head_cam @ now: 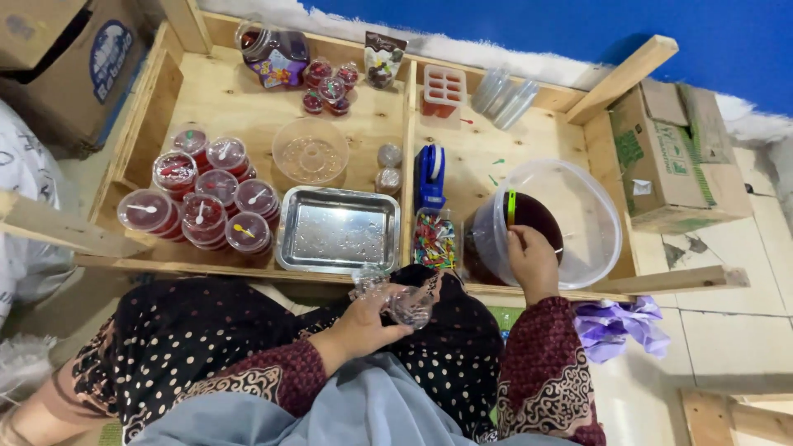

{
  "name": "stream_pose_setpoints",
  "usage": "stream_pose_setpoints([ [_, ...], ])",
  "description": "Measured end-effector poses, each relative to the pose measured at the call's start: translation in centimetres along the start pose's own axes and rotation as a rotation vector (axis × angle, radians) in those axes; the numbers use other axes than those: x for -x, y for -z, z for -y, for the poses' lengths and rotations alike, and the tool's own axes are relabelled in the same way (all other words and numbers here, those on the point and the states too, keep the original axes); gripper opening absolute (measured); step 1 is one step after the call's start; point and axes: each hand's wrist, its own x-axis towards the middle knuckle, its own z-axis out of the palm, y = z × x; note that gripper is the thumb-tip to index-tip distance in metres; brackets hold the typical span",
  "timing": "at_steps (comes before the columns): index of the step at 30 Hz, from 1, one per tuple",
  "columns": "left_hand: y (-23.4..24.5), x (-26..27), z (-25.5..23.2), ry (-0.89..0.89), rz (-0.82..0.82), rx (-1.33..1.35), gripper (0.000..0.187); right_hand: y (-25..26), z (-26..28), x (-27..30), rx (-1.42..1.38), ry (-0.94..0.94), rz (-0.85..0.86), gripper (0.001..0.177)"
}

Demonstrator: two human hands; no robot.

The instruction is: The person packages small food items by hand, placing them into clear plastic containers and using a ladle to add liquid from a large bucket.

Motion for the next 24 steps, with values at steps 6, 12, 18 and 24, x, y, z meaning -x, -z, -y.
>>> stream_pose_setpoints([
  [6, -5.3, -3.2, -3.0, -0.257, 0.058, 0.072, 0.074, 1.1, 0.7, -0.2, -0.196, -0.130, 0.062, 0.022],
  [12, -8.0, -4.6, -7.3, -0.509, 0.102, 0.215, 0.060, 2.8, 2.9, -1.5, -0.421, -0.405, 0.216, 0.026],
  [18, -10.7, -7.1, -5.8, -0.654, 0.091, -0.006, 0.052, 4.6, 0.9, -5.7, -0.457, -0.551, 0.320, 0.025],
  [24, -8.3, -9.3, -7.2, -0.528, 0.143, 0.098, 0.050, -0.2, -6.1, -12.3, -0.005, -0.315, 0.424, 0.033],
])
